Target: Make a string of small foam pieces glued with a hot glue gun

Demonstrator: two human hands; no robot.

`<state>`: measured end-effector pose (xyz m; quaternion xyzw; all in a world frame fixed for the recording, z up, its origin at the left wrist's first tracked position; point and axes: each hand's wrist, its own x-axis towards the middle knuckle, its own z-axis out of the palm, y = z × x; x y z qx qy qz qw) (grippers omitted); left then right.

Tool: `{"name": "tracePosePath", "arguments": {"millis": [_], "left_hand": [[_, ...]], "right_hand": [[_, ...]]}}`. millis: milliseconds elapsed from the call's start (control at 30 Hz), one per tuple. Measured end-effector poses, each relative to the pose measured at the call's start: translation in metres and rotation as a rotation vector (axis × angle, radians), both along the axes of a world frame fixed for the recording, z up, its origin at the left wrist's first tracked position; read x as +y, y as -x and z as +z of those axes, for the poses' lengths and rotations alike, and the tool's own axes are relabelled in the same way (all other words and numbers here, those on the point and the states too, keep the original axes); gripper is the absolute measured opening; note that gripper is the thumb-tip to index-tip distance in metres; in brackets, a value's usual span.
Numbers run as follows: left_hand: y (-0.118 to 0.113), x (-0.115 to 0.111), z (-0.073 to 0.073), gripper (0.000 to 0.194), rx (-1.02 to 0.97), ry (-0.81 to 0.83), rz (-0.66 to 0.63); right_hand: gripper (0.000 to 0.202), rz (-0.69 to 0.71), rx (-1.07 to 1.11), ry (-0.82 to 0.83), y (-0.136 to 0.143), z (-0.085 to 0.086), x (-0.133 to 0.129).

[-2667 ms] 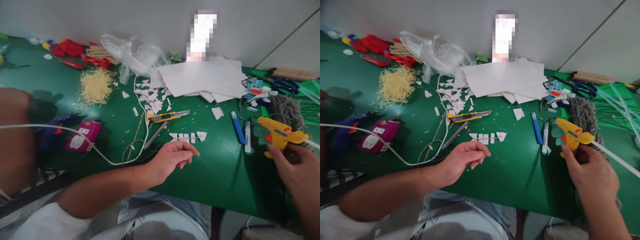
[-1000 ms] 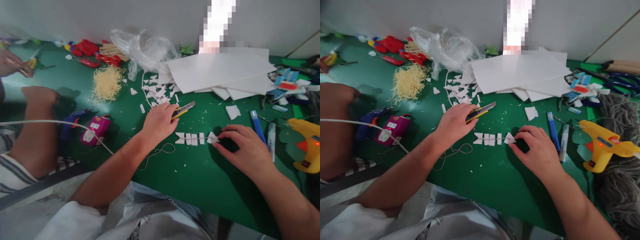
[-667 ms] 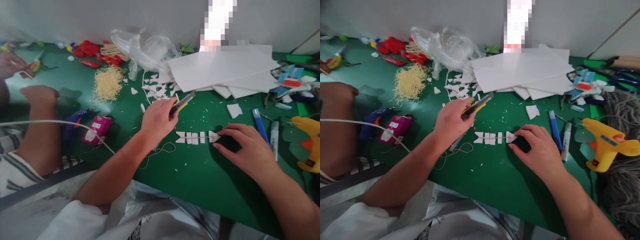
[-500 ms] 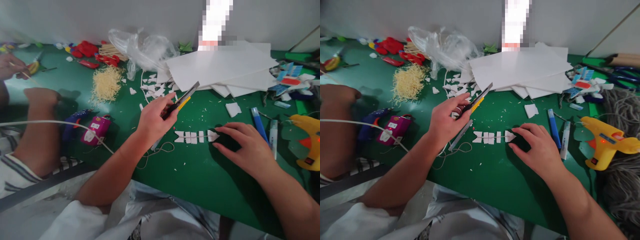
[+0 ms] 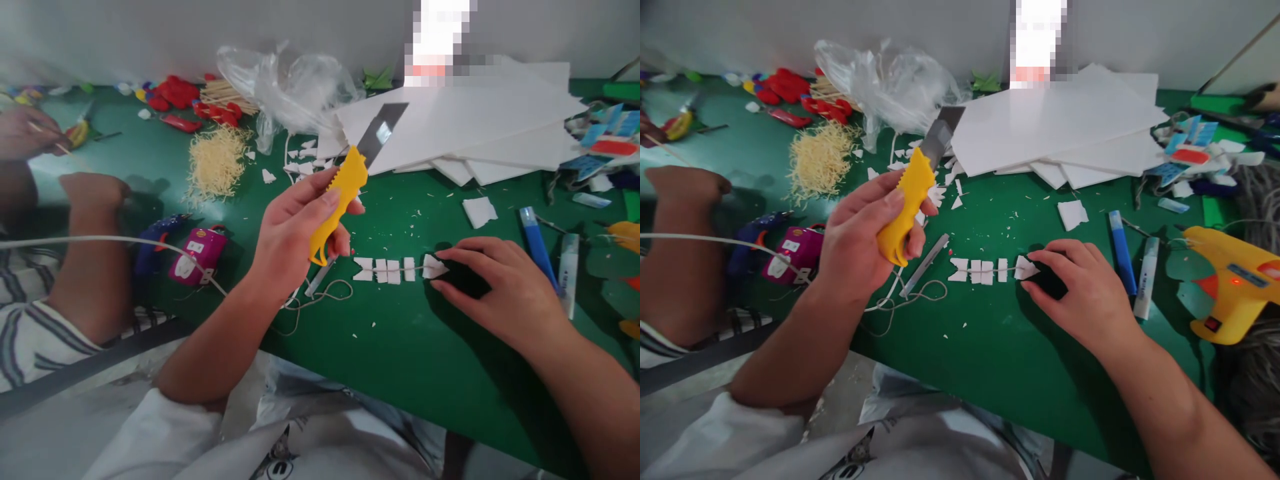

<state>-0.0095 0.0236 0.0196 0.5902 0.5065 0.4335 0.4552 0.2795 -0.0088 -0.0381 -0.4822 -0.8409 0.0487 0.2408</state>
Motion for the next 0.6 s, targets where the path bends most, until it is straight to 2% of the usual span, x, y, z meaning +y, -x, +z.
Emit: {"name": "tracePosePath", "arguments": {"millis": [67, 167, 233, 333, 467, 600], "left_hand": [[-0.001, -0.010, 0.006, 0.036, 0.040, -0.053, -0.039], [-0.004, -0.025, 0.013, 0.024, 0.326, -0.187, -0.155], [-0.005, -0.033, 0.017, 0.025, 0.476, -0.278, -0.261], [-0.007, -0.038, 0.023, 0.034, 0.569, -0.313, -0.365], [-0.011, -0.036, 0.034, 0.032, 0.637, -0.343, -0.413], [-0.019, -0.034, 0.037, 0.027, 0.663, -0.436, -0.359]], "right_hand": [[0.026, 0.010, 0.000, -0.004, -0.002, 0.000, 0.000], [0.021, 0.015, 0.008, 0.007, -0.003, -0.001, 0.001], [0.019, 0.005, 0.019, 0.013, -0.003, -0.001, 0.001], [0.016, -0.015, 0.035, 0.024, -0.003, -0.003, 0.001], [0.014, -0.022, 0.057, 0.012, -0.002, -0.004, 0.001], [0.016, -0.013, 0.059, 0.044, -0.004, -0.002, 0.001]]}}
